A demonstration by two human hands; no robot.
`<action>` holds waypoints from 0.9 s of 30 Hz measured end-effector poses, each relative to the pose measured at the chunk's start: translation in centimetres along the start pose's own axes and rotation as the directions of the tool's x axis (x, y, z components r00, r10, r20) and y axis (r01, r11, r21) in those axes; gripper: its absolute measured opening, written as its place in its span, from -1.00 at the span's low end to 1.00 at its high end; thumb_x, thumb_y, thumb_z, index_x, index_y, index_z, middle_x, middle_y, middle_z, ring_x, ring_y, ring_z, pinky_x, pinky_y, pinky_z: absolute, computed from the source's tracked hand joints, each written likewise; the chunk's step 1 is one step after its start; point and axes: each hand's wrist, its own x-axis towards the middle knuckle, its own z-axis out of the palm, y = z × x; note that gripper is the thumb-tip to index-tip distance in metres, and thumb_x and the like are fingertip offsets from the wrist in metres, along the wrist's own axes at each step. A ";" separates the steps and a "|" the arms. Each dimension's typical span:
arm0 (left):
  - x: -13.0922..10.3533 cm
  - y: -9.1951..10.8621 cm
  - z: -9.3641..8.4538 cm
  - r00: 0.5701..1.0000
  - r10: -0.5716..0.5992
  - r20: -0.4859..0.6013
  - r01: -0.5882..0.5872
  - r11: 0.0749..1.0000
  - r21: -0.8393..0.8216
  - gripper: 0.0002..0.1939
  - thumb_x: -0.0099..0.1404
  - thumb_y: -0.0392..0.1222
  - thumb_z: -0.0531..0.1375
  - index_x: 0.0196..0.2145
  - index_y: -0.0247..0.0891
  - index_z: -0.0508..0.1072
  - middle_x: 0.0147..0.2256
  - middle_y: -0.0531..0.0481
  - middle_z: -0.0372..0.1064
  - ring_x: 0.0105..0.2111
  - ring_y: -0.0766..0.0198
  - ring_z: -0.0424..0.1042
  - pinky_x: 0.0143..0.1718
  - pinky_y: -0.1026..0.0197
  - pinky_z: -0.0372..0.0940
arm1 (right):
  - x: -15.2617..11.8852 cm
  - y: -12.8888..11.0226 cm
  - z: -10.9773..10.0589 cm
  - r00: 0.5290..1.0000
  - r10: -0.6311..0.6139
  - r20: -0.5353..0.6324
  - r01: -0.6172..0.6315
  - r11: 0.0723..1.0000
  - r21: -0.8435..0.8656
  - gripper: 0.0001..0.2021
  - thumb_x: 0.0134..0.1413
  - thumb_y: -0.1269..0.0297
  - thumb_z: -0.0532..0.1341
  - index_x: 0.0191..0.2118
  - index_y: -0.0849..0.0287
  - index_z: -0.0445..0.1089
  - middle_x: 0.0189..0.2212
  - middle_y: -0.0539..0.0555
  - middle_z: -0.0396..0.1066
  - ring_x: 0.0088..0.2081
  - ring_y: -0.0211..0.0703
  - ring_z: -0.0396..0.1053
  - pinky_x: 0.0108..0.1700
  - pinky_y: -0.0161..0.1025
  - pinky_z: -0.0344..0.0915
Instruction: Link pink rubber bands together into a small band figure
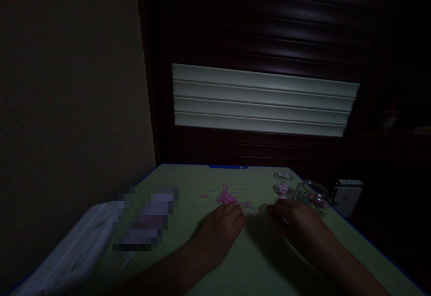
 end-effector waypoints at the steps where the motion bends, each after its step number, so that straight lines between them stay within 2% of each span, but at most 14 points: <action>1: 0.0 0.1 -0.1 1.000 0.007 -0.010 -0.007 1.000 0.003 -0.92 0.30 -0.37 0.03 -0.33 -0.30 0.29 -0.34 0.00 0.23 -0.32 0.23 0.24 -0.30 0.17 0.22 | 0.0 -0.1 0.0 1.000 -0.006 -0.004 0.006 1.000 0.006 -0.77 0.10 0.46 0.03 -0.39 0.12 0.42 -0.47 0.01 0.36 -0.43 -0.27 0.31 -0.39 -0.35 0.11; 7: -0.1 0.7 -1.5 0.991 0.069 -0.118 -0.064 0.997 0.044 -0.88 0.32 -0.36 -0.01 -0.31 -0.32 0.32 -0.37 -0.01 0.24 -0.36 0.25 0.22 -0.33 0.18 0.20 | -0.2 -0.2 0.1 0.998 -0.055 -0.034 0.057 0.996 0.067 -0.79 0.14 0.41 0.04 -0.27 0.09 0.42 -0.40 0.02 0.39 -0.35 -0.23 0.32 -0.30 -0.31 0.13; 12: -0.3 0.7 -2.4 0.962 0.216 -0.168 -0.205 0.975 0.082 -0.87 0.31 -0.39 0.00 -0.25 -0.39 0.33 -0.37 -0.04 0.26 -0.36 0.26 0.22 -0.33 0.18 0.21 | 0.0 0.0 0.6 0.994 -0.108 -0.031 0.110 0.992 0.056 -0.80 0.13 0.43 0.05 -0.29 0.11 0.42 -0.42 0.03 0.39 -0.36 -0.23 0.31 -0.30 -0.30 0.13; 19: -0.5 0.6 -1.8 0.962 0.210 -0.175 -0.198 0.977 0.084 -0.86 0.32 -0.37 -0.01 -0.26 -0.39 0.34 -0.39 -0.04 0.25 -0.37 0.26 0.22 -0.35 0.18 0.22 | 0.3 0.3 1.0 0.979 -0.202 -0.006 0.202 0.978 0.046 -0.81 0.11 0.46 0.05 -0.40 0.16 0.40 -0.47 0.03 0.37 -0.40 -0.27 0.29 -0.35 -0.32 0.11; 27: -0.5 0.5 -1.6 0.965 0.196 -0.177 -0.182 0.979 0.090 -0.86 0.32 -0.37 -0.01 -0.28 -0.36 0.34 -0.40 -0.02 0.23 -0.38 0.26 0.21 -0.38 0.20 0.19 | 0.4 -0.1 0.8 0.975 -0.218 0.035 0.216 0.975 0.059 -0.85 0.05 0.47 0.09 -0.37 0.14 0.39 -0.42 0.04 0.39 -0.36 -0.25 0.32 -0.30 -0.31 0.13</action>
